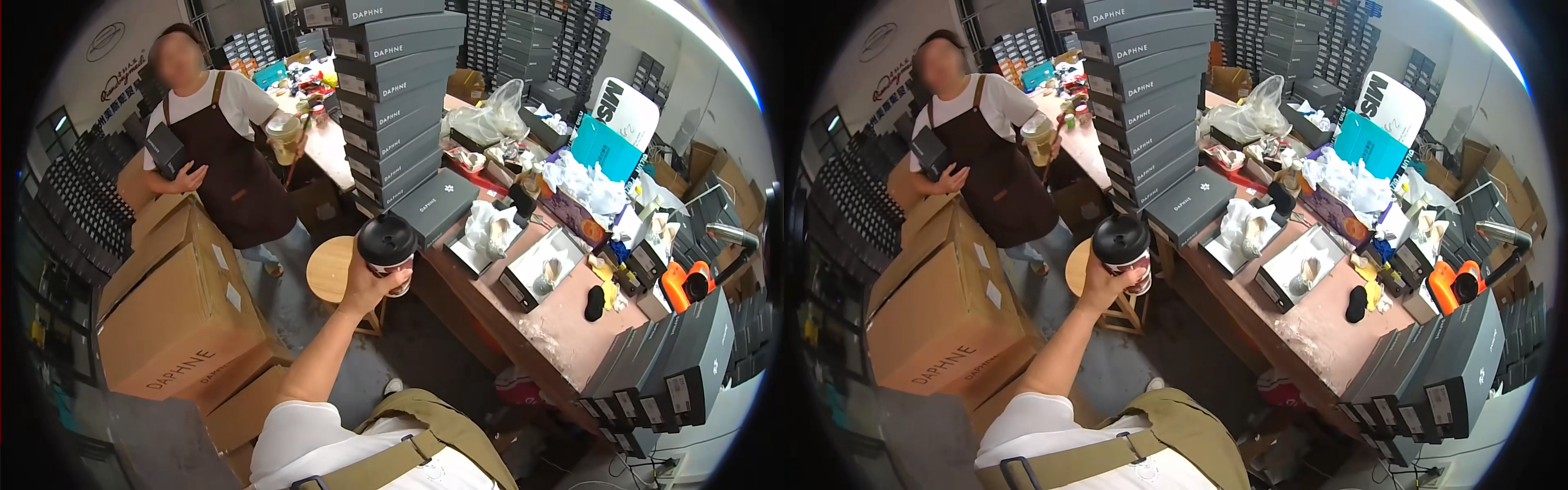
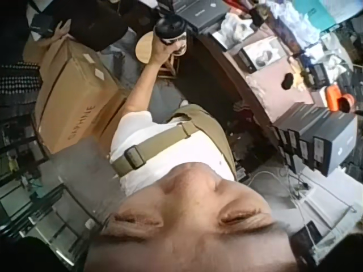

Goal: Packing shoes into boxes and delivering drinks to coworkers.

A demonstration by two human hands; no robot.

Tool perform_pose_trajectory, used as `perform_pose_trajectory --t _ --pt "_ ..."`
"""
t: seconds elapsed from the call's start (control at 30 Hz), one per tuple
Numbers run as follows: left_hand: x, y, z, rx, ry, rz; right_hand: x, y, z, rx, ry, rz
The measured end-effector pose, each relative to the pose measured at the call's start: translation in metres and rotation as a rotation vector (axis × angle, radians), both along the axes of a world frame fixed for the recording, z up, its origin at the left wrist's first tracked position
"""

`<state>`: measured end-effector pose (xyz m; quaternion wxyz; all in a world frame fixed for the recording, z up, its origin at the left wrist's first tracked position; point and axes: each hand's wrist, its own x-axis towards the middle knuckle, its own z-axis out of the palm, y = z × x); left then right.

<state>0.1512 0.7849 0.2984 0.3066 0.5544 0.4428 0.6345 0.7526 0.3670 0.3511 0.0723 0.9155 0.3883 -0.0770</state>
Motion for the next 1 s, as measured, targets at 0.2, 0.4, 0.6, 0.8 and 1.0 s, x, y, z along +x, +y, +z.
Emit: perform_pose_trajectory --t 0.2,0.4,0.6,0.8,1.0 --pt "-0.026 0.006 0.025 0.071 0.065 0.024 -0.139 0.223 0.042 0.519 0.939 0.373" --pt "0.0 -0.028 0.003 -0.157 -0.11 -0.399 -0.308 0.376 0.01 0.781 1.423 0.62" --pt "-0.008 -0.064 -0.006 -0.317 -0.004 -0.479 -0.376 0.425 -0.041 0.605 1.707 0.586" --pt "-0.019 -0.078 -0.019 -0.383 -0.077 -0.451 -0.393 0.428 -0.062 0.43 1.983 0.275" --pt "-0.008 -0.074 -0.023 -0.422 -0.243 -0.333 -0.367 0.436 -0.073 0.332 1.858 0.456"
